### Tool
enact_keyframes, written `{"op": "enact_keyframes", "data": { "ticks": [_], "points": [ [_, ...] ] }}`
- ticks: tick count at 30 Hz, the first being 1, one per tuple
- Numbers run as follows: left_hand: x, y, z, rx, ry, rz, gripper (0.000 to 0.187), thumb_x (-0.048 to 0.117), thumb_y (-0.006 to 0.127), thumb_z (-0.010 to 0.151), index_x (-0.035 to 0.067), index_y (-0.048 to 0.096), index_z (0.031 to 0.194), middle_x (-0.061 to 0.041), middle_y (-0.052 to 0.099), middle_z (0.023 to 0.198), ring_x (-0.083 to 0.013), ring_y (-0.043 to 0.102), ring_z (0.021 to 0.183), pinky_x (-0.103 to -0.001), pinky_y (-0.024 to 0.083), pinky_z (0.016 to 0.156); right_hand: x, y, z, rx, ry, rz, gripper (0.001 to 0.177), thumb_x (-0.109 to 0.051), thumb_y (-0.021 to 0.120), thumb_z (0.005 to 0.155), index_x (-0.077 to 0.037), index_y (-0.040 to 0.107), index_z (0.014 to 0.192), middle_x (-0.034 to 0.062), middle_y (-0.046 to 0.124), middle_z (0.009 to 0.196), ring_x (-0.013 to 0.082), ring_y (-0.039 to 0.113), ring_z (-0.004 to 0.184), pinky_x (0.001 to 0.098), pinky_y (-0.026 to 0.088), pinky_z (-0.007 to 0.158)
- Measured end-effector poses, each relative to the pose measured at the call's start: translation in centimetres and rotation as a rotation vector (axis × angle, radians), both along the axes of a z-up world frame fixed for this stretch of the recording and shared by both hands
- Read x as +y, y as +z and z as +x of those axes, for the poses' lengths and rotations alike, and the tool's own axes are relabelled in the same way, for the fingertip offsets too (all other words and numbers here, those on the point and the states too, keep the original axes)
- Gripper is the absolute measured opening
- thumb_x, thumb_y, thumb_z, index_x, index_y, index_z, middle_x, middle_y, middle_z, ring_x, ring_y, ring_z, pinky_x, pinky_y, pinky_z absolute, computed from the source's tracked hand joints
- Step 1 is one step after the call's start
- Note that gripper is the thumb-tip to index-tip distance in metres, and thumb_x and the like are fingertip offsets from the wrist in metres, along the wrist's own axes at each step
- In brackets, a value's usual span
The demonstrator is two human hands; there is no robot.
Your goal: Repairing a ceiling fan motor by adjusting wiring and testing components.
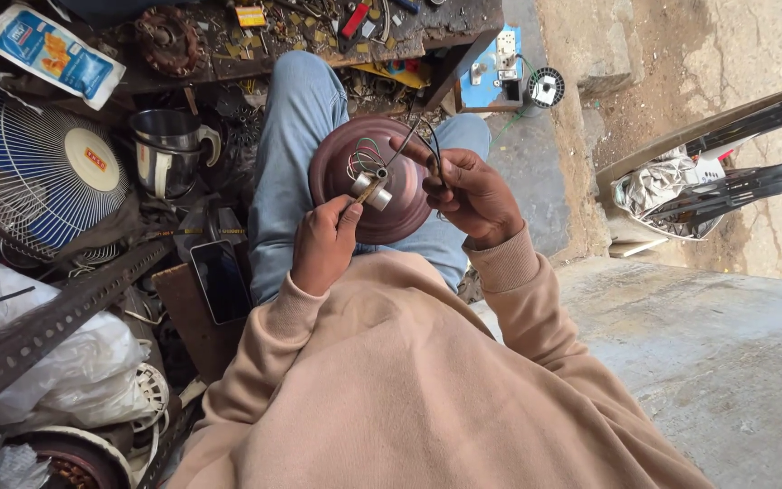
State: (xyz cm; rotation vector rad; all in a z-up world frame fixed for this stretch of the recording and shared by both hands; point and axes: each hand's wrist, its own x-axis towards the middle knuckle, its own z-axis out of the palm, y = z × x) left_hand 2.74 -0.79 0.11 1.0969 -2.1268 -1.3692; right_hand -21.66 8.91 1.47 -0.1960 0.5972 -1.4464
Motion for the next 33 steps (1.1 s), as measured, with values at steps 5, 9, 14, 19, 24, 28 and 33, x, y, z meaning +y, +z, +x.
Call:
{"op": "enact_keyframes", "data": {
  "ticks": [5,9,14,19,24,28,33],
  "points": [
    [-0.1,0.5,-0.1,-0.019,-0.006,0.032,0.028,0.027,0.058,0.104,0.002,0.067,0.095,-0.02,0.062,0.068,-0.0407,0.065,0.064,-0.046,0.046,0.057,-0.1,0.5,0.3,0.029,0.001,-0.004,0.013,-0.01,0.067,0.103,0.002,0.067,0.098,0.0225,0.05,0.156,0.0042,0.049,0.07,0.0191,0.041,0.061],
    [-0.1,0.0,0.1,-0.029,-0.011,0.029,0.029,0.027,0.058,0.105,0.002,0.067,0.095,-0.02,0.062,0.069,-0.0414,0.065,0.065,-0.046,0.046,0.058,-0.1,0.3,0.3,0.022,0.002,-0.003,0.013,-0.01,0.066,0.103,0.002,0.067,0.098,0.0241,0.05,0.156,0.0043,0.049,0.07,0.0195,0.041,0.061],
    [-0.1,-0.1,0.1,-0.013,-0.008,0.015,0.029,0.027,0.058,0.105,0.002,0.067,0.095,-0.02,0.064,0.07,-0.0415,0.065,0.067,-0.046,0.047,0.058,0.1,-0.5,0.1,0.014,-0.007,-0.01,0.013,-0.01,0.065,0.104,0.002,0.068,0.097,0.0266,0.049,0.156,0.0047,0.05,0.07,0.0193,0.042,0.062],
    [0.0,-0.6,0.2,-0.019,-0.014,0.009,0.029,0.028,0.058,0.105,0.002,0.067,0.095,-0.019,0.064,0.07,-0.0412,0.065,0.067,-0.046,0.047,0.058,0.0,-0.2,0.3,-0.006,-0.002,-0.014,0.014,-0.01,0.066,0.103,0.002,0.068,0.097,0.0259,0.048,0.158,0.0044,0.05,0.069,0.0191,0.042,0.061],
    [-0.1,-0.7,0.0,-0.019,-0.022,-0.001,0.031,0.029,0.057,0.106,0.002,0.066,0.093,-0.017,0.064,0.068,-0.0375,0.066,0.063,-0.044,0.047,0.056,0.1,-0.7,0.3,-0.012,0.001,-0.035,0.014,-0.01,0.067,0.104,0.002,0.068,0.097,0.026,0.048,0.158,0.004,0.051,0.069,0.0188,0.042,0.06],
    [-0.2,-0.9,0.0,-0.073,-0.028,0.04,0.032,0.03,0.056,0.106,0.003,0.065,0.091,-0.015,0.062,0.064,-0.0339,0.065,0.057,-0.043,0.046,0.054,-0.1,-0.4,0.3,0.001,-0.008,-0.025,0.014,-0.01,0.067,0.103,0.002,0.069,0.097,0.0258,0.049,0.156,0.0045,0.052,0.069,0.0186,0.042,0.06],
    [-0.1,-1.1,0.1,-0.062,-0.02,0.022,0.03,0.029,0.058,0.105,0.003,0.066,0.093,-0.016,0.064,0.065,-0.0358,0.066,0.06,-0.044,0.046,0.054,0.0,-0.9,0.3,-0.005,-0.012,-0.012,0.015,-0.01,0.067,0.103,0.003,0.069,0.098,0.0249,0.051,0.154,0.0053,0.052,0.071,0.0192,0.042,0.061]
  ]
}}
